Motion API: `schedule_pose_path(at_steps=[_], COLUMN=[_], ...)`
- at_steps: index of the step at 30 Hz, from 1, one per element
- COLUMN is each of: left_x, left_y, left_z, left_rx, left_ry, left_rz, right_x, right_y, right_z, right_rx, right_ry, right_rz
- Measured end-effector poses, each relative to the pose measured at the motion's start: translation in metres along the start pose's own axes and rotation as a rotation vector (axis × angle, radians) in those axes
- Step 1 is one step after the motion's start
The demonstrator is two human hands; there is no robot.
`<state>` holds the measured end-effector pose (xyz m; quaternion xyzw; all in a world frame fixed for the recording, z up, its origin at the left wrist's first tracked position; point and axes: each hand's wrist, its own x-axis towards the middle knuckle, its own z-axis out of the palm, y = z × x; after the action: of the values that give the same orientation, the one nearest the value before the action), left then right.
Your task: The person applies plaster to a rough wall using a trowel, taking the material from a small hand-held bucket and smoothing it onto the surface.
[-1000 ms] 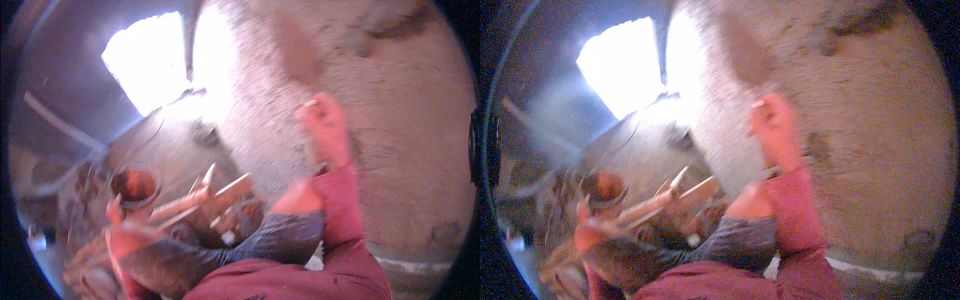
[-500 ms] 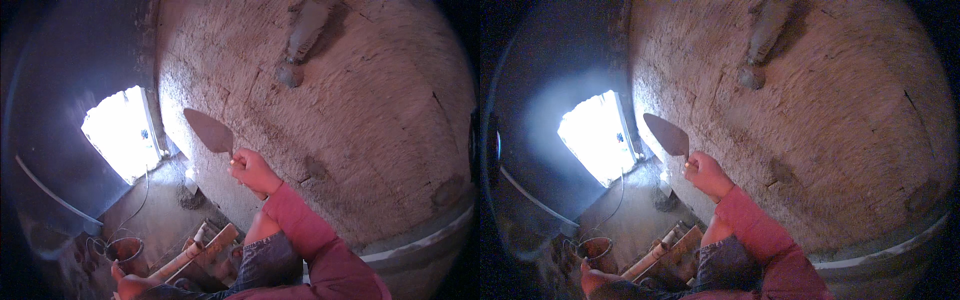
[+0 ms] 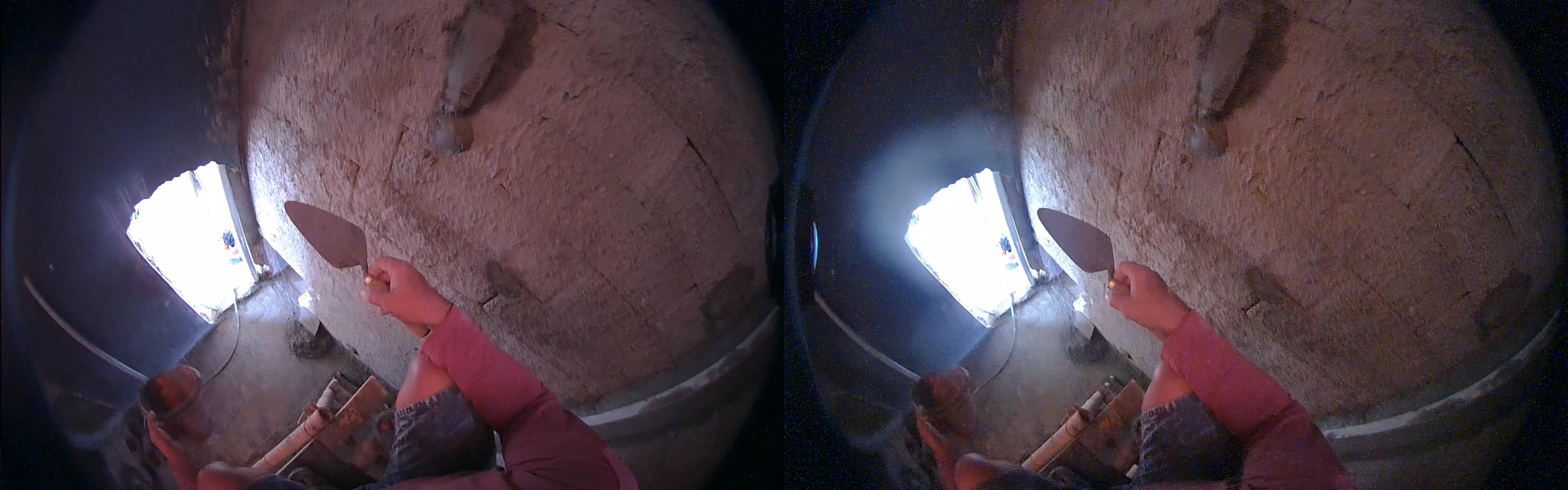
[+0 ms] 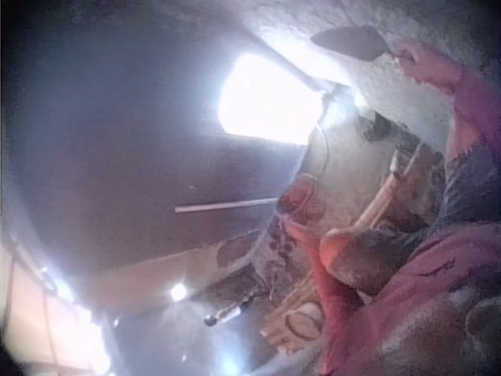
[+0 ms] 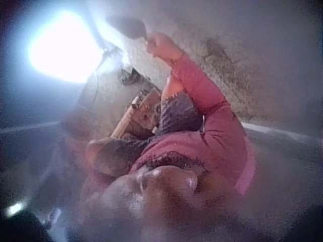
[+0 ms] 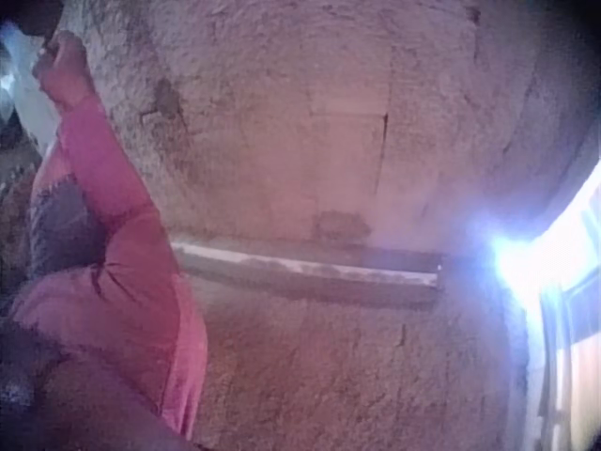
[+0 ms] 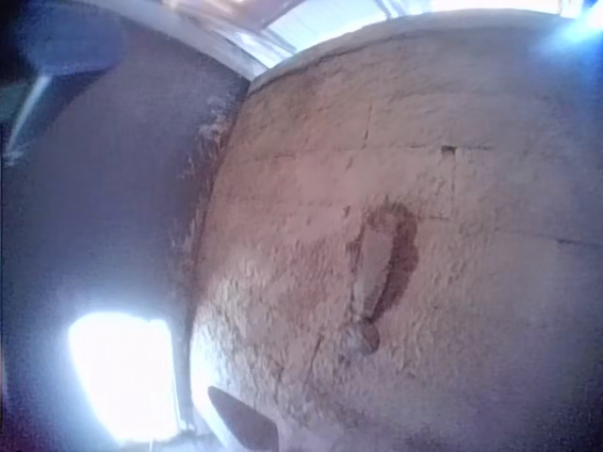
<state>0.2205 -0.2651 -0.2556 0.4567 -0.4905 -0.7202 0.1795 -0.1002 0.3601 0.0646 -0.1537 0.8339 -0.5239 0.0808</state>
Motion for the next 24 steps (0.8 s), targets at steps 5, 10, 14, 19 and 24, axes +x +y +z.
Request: schedule_pose_path(at_steps=[5, 10, 14, 19, 24], left_x=[-0.051, -0.142, -0.206, -0.34, -0.472], left_y=[0.064, 0.075, -0.017, -0.104, -0.13], left_z=[0.015, 0.098, -0.003, -0.045, -0.058], left_rx=[-0.193, 0.154, 0.251, 0.222, 0.1], left_ry=[-0.425, -0.353, -0.238, -0.142, -0.092], left_rz=[0.167, -0.054, -0.189, -0.543, -0.732], right_x=[0.021, -0.005, 0.002, 0.023, 0.038], right_y=[-0.025, -0.014, -0.029, -0.019, -0.017], right_z=[0.028, -0.01, 0.02, 0.03, 0.05], right_rx=[-0.123, -0.075, 0.029, -0.024, -0.148], right_ry=[-0.052, 0.098, -0.029, -0.1, -0.162], right_rz=[-0.05, 0.256, 0.178, 0.17, 0.247])
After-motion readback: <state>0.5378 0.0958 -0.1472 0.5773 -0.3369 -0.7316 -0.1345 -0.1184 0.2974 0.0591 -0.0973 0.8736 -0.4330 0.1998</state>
